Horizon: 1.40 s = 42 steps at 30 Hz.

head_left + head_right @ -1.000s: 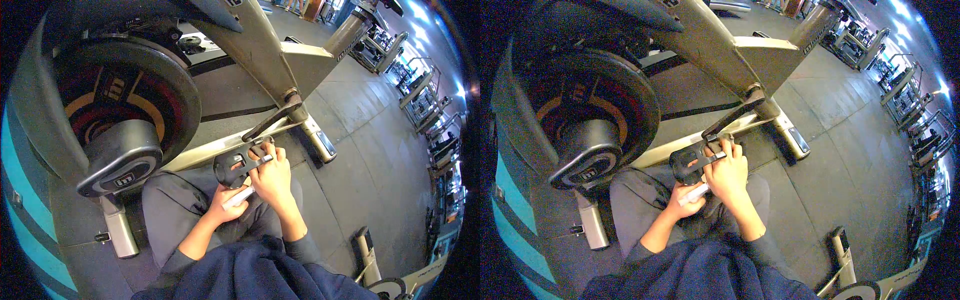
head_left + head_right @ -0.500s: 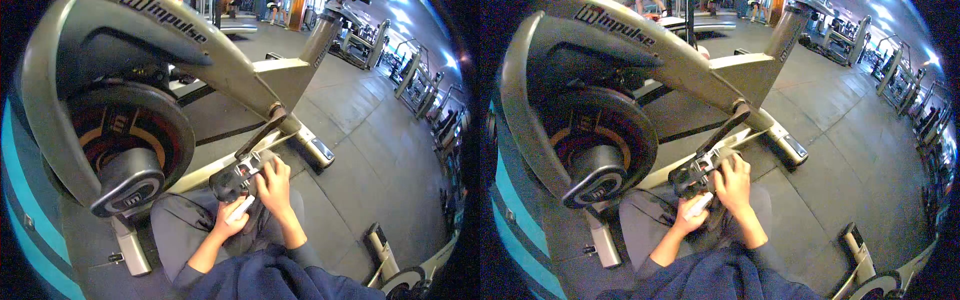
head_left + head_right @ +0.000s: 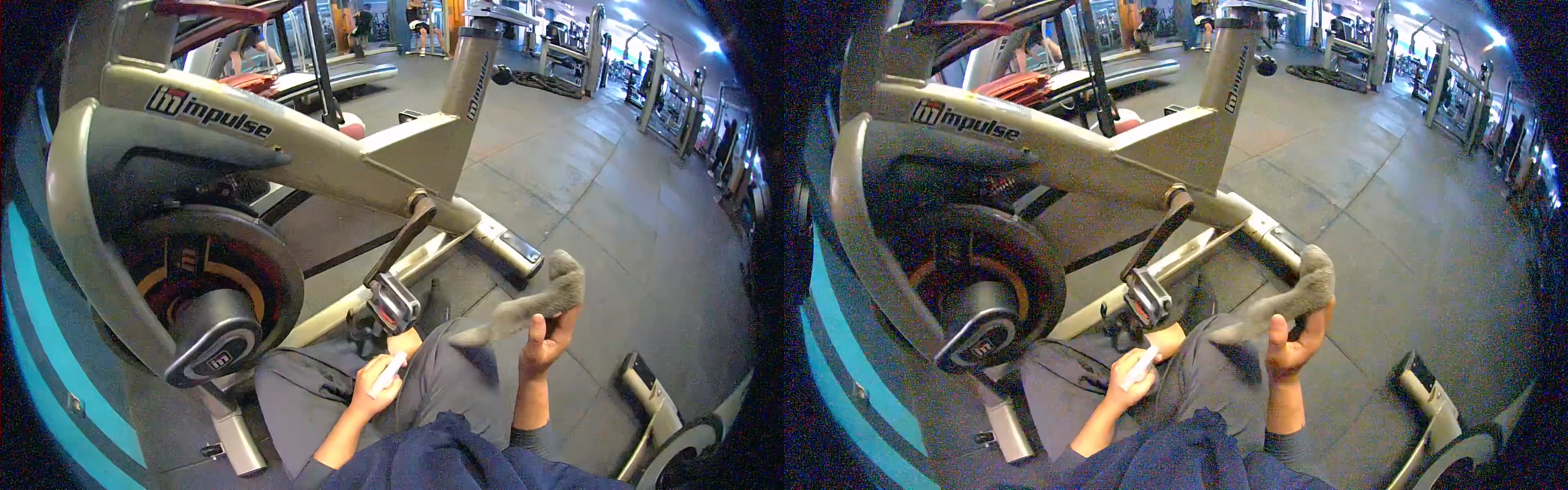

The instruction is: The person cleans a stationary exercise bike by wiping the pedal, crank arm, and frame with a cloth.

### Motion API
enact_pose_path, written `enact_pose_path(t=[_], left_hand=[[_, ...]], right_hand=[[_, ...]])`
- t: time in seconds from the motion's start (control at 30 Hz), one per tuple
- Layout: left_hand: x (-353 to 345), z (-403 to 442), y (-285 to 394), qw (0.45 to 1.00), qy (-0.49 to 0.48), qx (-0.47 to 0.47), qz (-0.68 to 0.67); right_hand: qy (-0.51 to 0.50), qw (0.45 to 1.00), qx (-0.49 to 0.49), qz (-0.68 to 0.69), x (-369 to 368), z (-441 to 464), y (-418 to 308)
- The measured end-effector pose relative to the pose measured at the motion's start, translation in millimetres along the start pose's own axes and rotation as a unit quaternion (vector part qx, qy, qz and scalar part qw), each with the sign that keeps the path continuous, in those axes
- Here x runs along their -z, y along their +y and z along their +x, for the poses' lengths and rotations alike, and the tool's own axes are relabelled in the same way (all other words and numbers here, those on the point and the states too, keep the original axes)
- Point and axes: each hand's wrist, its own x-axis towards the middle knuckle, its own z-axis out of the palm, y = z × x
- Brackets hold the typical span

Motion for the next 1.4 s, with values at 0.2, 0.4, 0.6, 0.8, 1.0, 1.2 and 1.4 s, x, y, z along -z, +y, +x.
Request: enact_pose_path(t=[0.2,0.4,0.6,0.8,1.0,1.2,1.4], left_hand=[[2.4,-11.2,9.1,1.000,-0.016,0.009,0.015],[8.1,-13.1,27.7,0.998,-0.041,-0.034,0.033],[33.3,7.3,69.1,0.982,-0.114,-0.064,-0.135],[44.5,39.8,105.9,0.957,-0.238,-0.125,-0.106],[52.0,51.8,102.2,0.965,-0.216,-0.138,-0.053],[64.2,60.7,133.0,0.988,-0.113,-0.020,-0.102],[59.9,71.8,140.1,0.993,-0.072,-0.088,-0.044]], right_hand=[[0.173,0.984,0.003,0.035,3.6,-6.3,-5.3],[-0.132,0.990,0.036,-0.032,13.3,21.1,-38.3],[-0.366,0.930,0.014,-0.009,-5.8,3.5,-41.2],[-0.470,0.856,-0.013,0.214,-16.2,1.4,-49.1],[-0.424,0.872,-0.089,0.228,-2.7,10.4,-41.8],[-0.541,0.789,-0.188,0.222,-1.4,0.4,-33.6],[-0.574,0.762,-0.173,0.246,-8.4,-6.0,-35.3]])
